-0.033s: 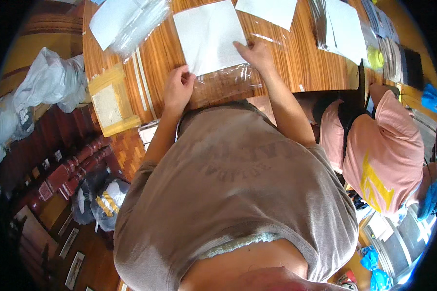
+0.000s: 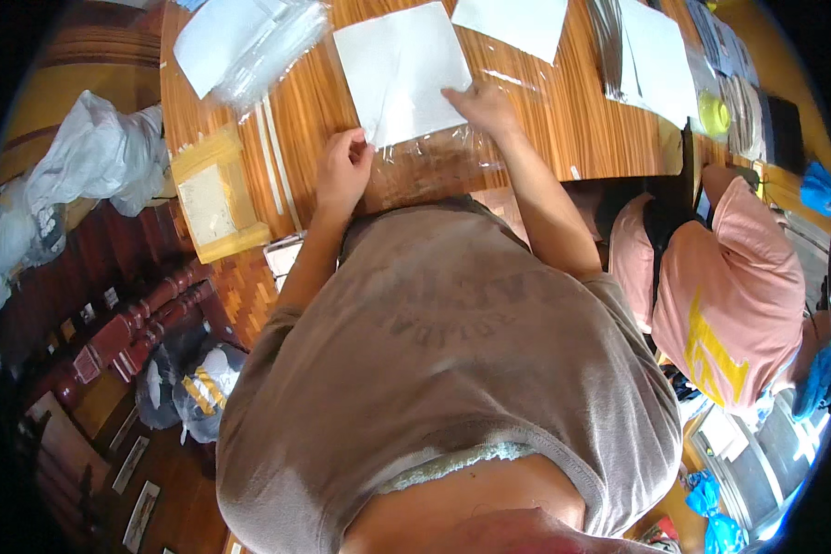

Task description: The person removes a stack of white fabrics from a large plastic bag and places them into individual clear plastic sleeves on a table.

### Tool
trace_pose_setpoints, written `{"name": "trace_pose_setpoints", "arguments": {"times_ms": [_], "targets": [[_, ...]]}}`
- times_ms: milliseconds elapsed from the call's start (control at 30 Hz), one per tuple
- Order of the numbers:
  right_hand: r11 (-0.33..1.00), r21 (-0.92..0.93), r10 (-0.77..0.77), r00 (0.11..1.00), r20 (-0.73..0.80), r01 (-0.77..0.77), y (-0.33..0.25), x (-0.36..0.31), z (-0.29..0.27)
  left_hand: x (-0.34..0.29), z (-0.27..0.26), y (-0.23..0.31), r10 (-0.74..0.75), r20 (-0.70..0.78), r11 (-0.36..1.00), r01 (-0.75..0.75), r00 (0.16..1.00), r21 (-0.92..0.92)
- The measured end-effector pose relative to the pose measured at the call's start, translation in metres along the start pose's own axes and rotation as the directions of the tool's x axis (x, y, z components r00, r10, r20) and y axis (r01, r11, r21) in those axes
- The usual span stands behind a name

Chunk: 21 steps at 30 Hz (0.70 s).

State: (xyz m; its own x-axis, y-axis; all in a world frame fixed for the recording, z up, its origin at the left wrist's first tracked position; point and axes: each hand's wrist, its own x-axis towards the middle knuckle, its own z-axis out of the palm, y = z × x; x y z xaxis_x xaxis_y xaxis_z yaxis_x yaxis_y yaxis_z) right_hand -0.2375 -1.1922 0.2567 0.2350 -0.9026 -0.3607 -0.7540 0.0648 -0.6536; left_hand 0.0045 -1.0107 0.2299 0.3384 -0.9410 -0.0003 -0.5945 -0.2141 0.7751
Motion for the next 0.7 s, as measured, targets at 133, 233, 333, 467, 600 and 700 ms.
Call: {"name": "trace_pose_setpoints", "arguments": {"times_ms": [133,233,333,467,600,700], "targets": [[0.991,-0.001,-0.137,0.990,-0.028,0.137,-0.036,-0.004,-0.024,0.006,-0.026,-0.004,-0.113,0.014,0.983,0.114,0.993,-0.141],[0.984,0.179,0.059,0.968,-0.243,-0.015,-0.002,0.037,-0.076,0.050,-0.079,-0.013,0.129,-0.238,0.989,-0.106,0.963,0.107],[0.997,-0.009,0.070,0.961,-0.268,-0.076,0.040,0.097,-0.127,0.131,-0.129,-0.036,0.401,-0.361,0.888,-0.261,0.842,0.378],[0.886,-0.454,-0.211,0.791,-0.575,-0.093,0.053,0.118,-0.115,0.240,-0.173,-0.122,0.280,-0.325,0.791,-0.025,0.904,0.611],[0.896,-0.410,-0.397,0.716,-0.574,0.168,-0.004,0.059,-0.054,0.250,-0.182,-0.163,0.134,-0.280,0.719,0.101,0.951,0.688],[0.902,-0.334,-0.424,0.711,-0.560,0.275,-0.015,0.033,-0.023,0.260,-0.182,-0.150,0.060,-0.283,0.769,0.136,0.957,0.624]]}}
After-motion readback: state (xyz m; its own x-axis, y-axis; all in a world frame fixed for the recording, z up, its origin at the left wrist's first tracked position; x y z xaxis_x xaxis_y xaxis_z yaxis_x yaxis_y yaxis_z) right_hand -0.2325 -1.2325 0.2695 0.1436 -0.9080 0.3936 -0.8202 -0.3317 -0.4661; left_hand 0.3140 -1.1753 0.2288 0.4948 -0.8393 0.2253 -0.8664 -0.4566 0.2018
